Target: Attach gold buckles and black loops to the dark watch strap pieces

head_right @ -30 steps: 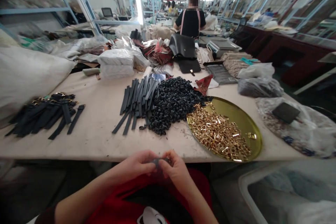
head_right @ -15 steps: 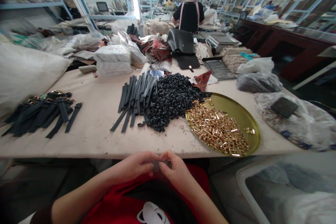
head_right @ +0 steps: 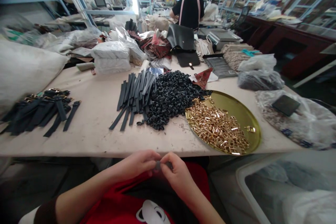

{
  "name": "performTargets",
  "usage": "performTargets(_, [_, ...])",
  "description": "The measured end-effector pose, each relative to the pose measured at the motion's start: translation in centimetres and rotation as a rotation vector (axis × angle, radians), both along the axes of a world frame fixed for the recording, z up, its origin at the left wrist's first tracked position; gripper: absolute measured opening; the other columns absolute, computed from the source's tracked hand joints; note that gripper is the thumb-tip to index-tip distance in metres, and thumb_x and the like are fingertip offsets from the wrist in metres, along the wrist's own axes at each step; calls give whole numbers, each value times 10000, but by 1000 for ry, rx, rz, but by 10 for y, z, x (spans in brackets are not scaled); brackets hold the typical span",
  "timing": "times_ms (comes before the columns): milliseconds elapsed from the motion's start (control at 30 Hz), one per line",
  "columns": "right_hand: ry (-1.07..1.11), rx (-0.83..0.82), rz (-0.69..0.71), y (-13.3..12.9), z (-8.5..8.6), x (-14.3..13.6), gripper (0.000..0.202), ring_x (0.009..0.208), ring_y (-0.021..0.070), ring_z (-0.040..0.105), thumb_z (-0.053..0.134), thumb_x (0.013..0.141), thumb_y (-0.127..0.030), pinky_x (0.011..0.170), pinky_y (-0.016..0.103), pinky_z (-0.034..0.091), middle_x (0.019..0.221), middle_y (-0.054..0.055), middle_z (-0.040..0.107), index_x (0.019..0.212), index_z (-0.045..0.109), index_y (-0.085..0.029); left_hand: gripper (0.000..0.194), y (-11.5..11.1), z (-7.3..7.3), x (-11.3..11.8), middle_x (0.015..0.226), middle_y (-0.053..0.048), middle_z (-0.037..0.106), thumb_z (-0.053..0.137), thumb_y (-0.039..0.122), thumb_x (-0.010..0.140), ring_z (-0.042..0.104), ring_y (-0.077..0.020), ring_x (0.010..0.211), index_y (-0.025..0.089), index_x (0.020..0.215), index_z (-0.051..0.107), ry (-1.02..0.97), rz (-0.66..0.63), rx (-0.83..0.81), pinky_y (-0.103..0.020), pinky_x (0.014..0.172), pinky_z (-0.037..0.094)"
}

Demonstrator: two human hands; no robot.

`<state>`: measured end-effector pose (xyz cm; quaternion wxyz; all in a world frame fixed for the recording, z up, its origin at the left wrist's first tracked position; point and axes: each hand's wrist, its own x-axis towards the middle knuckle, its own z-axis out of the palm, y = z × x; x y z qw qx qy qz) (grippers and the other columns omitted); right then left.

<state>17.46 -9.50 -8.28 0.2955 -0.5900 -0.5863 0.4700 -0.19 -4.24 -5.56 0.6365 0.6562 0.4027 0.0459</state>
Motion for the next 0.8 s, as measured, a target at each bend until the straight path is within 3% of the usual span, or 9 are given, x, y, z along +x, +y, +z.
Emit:
performTargets(100, [-7,24,-77,1,-9,-6,92,622,134,486,484,769,-261,576,244,372,673,-10,548,738,536,-192,249,3,-2,-3,637,2,611,410,317,767,536,-113,555,152,721,591,115,-73,19,-202,508,383])
performTargets(167, [-16,57,-88,3,-12,-11,92,629,139,490,490,763,-257,585,249,377,672,-5,554,723,539,-191,281,3,-6,-3,595,9,591,414,361,766,514,-108,527,152,675,578,156,-74,38,-201,494,365])
performTargets(333, [-47,79,-55,8,-8,-12,105,665,146,502,474,774,-253,617,262,387,691,4,561,713,530,-188,306,2,-15,-3,587,11,560,390,364,775,489,-102,527,148,678,583,149,-42,51,-201,517,358])
performTargets(567, [144,-51,116,7,-3,3,274,564,110,468,346,857,-375,516,233,390,693,-5,532,977,496,-181,281,12,0,-13,567,40,515,421,373,773,431,-87,513,161,681,580,102,-121,77,-192,480,302])
performTargets(700, [2,114,102,5,-7,2,234,731,151,549,344,861,-310,672,279,438,816,39,589,996,494,-191,298,10,0,-4,578,26,549,374,361,795,474,-98,513,165,705,580,127,-128,152,-194,494,328])
performTargets(800, [-80,203,134,8,-11,-3,219,825,174,574,345,856,-262,735,297,446,895,62,621,1007,489,-196,274,10,0,3,645,-15,609,355,278,791,522,-126,563,161,748,599,193,-165,295,-208,519,348])
